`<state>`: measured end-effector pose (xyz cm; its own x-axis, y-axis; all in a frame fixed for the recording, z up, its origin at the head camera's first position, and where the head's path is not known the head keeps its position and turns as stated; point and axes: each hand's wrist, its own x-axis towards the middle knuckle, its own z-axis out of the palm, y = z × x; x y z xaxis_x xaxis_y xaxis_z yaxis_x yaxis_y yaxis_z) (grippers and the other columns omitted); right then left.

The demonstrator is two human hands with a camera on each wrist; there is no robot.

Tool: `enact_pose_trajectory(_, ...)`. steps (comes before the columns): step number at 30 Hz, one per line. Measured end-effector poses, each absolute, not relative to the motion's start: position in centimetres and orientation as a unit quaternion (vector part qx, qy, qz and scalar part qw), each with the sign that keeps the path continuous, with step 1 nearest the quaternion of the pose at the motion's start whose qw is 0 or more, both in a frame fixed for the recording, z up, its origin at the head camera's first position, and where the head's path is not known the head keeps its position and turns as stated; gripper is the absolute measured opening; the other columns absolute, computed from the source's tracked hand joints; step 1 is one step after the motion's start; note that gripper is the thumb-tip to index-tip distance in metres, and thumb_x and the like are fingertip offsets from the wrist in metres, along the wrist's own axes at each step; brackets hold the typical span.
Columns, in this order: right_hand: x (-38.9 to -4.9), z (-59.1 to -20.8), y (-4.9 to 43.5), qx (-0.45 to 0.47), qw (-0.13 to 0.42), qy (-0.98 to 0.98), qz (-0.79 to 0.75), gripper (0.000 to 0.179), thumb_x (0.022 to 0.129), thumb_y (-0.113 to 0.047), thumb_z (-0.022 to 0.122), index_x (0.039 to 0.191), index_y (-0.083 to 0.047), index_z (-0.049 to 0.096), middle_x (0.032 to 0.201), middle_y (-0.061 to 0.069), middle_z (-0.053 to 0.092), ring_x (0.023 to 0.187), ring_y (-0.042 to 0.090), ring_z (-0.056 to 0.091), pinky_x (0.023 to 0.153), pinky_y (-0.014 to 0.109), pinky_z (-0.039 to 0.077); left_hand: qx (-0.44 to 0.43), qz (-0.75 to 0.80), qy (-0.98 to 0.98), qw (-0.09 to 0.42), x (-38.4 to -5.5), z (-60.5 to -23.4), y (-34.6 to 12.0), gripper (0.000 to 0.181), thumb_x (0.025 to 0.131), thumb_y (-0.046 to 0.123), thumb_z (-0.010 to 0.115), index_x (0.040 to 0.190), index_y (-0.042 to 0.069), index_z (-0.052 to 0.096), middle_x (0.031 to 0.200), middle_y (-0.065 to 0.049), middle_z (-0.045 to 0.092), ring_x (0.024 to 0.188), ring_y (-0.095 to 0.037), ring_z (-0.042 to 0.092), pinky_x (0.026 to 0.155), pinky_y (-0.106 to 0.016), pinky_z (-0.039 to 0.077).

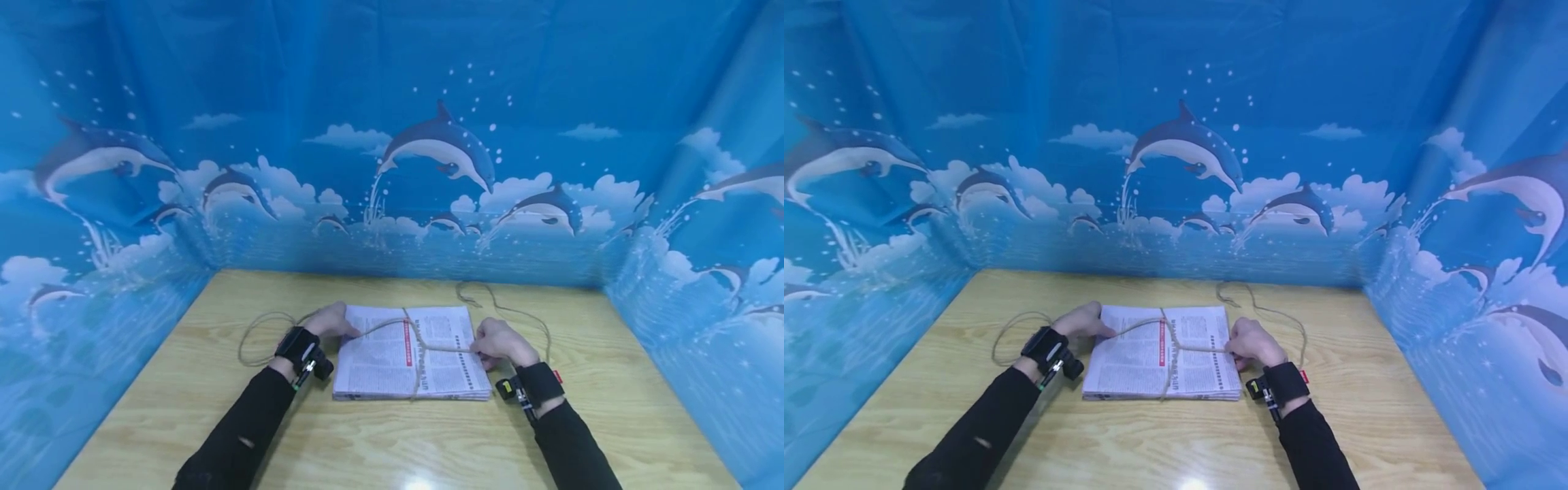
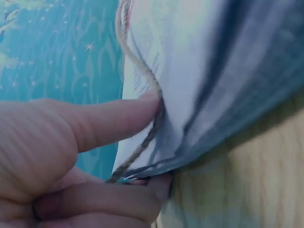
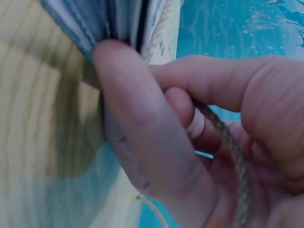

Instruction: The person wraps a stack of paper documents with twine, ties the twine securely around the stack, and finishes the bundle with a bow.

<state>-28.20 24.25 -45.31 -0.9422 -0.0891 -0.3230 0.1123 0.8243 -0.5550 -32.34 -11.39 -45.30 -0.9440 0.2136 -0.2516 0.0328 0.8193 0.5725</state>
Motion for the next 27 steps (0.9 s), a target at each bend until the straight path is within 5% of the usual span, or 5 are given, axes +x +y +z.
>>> enact_pose_trajectory(12,-28.1,-45.3,24.1,0.006,0.17,0.934,-0.316,0.03,0.083,-0.002,0.065,0.063,-0.01,0.045,0.067,0.007,0.058,0.054,0.015,0.059,0.051,0.028,0.054,0.003,0.379,0.906,0.186,-33.1,-45.9,-11.5,0.042,0.071,0.014,0.084,0.097,-0.004,0.056,0.089,-0.009,0.05,0.083,-0.025,0.049,0.076,-0.034,0.044)
enact_pose_trajectory(23,-27.7,-45.2,23.9,0.007,0.165,0.932,-0.323,0.028,0.084,-0.001,0.065,0.064,-0.008,0.047,0.068,0.009,0.059,0.054,0.016,0.06,0.052,0.028,0.055,0.064,0.351,0.913,0.198,-32.2,-45.0,-12.0,0.038,0.086,0.022,0.075,0.11,-0.002,0.057,0.098,-0.011,0.054,0.086,-0.023,0.05,0.071,-0.03,0.039)
enact_pose_trajectory(27,-27.6,-45.3,23.9,0.007,0.164,0.929,-0.331,0.028,0.084,-0.001,0.065,0.065,-0.008,0.047,0.067,0.008,0.058,0.053,0.015,0.059,0.051,0.028,0.055,0.043,0.394,0.89,0.225,-32.3,-45.4,-12.5,0.036,0.084,0.02,0.077,0.11,0.001,0.062,0.102,-0.009,0.061,0.092,-0.023,0.054,0.08,-0.031,0.041)
